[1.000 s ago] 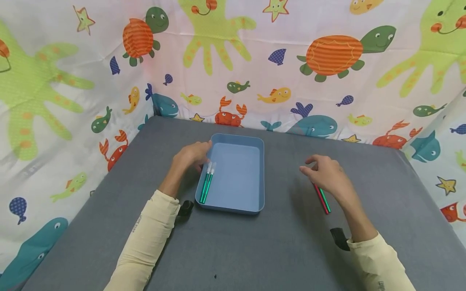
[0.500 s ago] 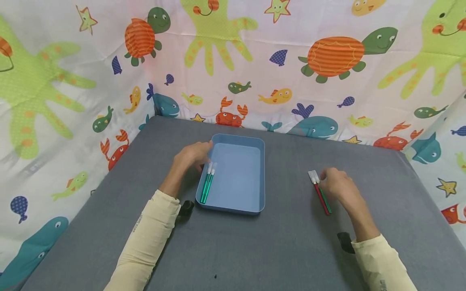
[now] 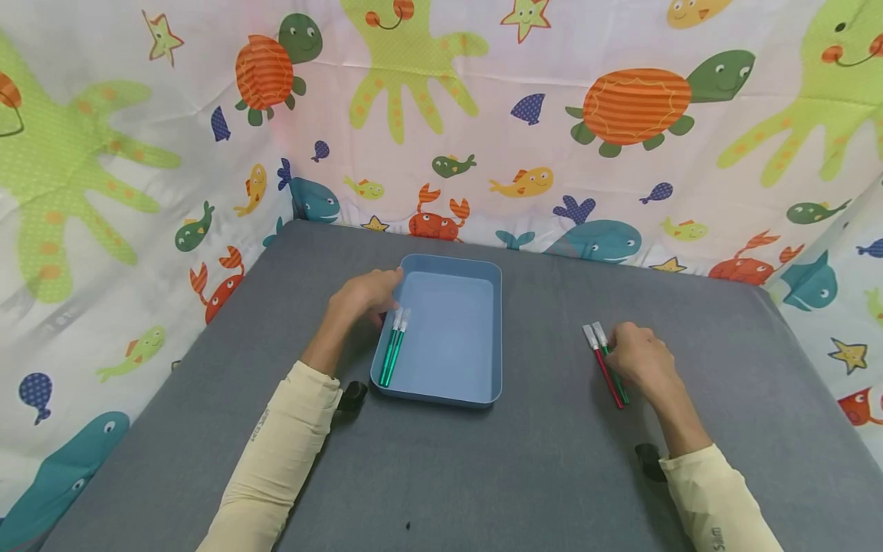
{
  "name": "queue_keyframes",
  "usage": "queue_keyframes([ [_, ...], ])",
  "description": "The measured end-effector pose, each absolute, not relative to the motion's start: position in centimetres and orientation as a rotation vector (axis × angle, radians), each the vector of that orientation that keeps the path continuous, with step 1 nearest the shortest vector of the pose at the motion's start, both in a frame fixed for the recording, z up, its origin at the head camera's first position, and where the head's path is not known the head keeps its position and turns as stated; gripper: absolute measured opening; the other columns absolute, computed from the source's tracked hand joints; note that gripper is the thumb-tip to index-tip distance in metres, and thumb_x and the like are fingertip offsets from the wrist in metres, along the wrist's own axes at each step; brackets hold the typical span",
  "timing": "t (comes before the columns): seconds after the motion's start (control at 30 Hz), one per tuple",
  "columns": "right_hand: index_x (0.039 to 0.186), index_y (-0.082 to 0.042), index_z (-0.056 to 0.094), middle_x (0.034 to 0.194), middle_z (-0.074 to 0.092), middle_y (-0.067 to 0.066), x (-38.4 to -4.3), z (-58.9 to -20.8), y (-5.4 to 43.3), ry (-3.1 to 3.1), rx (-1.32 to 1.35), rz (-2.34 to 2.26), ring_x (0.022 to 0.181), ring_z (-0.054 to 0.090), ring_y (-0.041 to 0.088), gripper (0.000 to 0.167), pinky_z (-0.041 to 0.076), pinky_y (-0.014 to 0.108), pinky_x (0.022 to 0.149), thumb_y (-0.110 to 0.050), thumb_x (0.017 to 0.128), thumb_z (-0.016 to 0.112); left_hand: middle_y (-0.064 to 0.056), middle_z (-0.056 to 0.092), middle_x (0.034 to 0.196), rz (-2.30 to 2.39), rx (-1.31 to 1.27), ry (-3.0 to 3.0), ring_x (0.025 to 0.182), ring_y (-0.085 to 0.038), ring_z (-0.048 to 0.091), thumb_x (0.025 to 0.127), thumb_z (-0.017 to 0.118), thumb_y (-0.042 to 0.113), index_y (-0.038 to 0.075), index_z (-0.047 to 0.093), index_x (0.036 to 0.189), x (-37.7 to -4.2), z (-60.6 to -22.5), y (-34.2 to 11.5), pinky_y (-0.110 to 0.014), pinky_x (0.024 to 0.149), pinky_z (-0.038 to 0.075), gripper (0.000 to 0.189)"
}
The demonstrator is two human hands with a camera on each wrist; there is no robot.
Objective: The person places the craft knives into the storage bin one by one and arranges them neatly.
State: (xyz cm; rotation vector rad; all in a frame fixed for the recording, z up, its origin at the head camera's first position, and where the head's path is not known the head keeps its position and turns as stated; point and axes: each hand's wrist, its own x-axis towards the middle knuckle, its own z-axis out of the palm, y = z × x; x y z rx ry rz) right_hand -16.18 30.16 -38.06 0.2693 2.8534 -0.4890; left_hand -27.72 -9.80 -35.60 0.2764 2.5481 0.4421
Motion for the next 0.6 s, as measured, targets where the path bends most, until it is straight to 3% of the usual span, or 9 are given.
queue_keyframes([
  [0.13, 0.068, -0.011, 0.052, 0.064, 0.054, 0.004, -16.12, -38.17, 30.2, 2.859, 0.274, -0.475, 0.059, 0.054, 0.021, 0.02, 0.039, 0.037, 0.056, -0.001, 0.084, 0.057, -0.023, 0.034, 0.168, 0.446, 0.288, 2.545, 0.082, -0.02, 0.078, 0.106, 0.061, 0.014, 0.011, 0.009, 0.169, -27.8, -35.59, -9.75, -0.06, 0.121, 0.039, 0.082],
  [0.6, 0.066, -0.013, 0.046, 0.066, 0.045, 0.002, -16.08, -38.66, 30.38, 2.9, 0.335, -0.445, 0.064, 0.048, 0.022, 0.029, 0.038, 0.041, 0.06, -0.01, 0.084, 0.068, -0.023, 0.028, 0.171, 0.411, 0.304, 2.548, 0.086, -0.021, 0.077, 0.106, 0.062, 0.017, 0.01, 0.009, 0.169, -27.82, -35.61, -9.94, -0.061, 0.122, 0.035, 0.083],
])
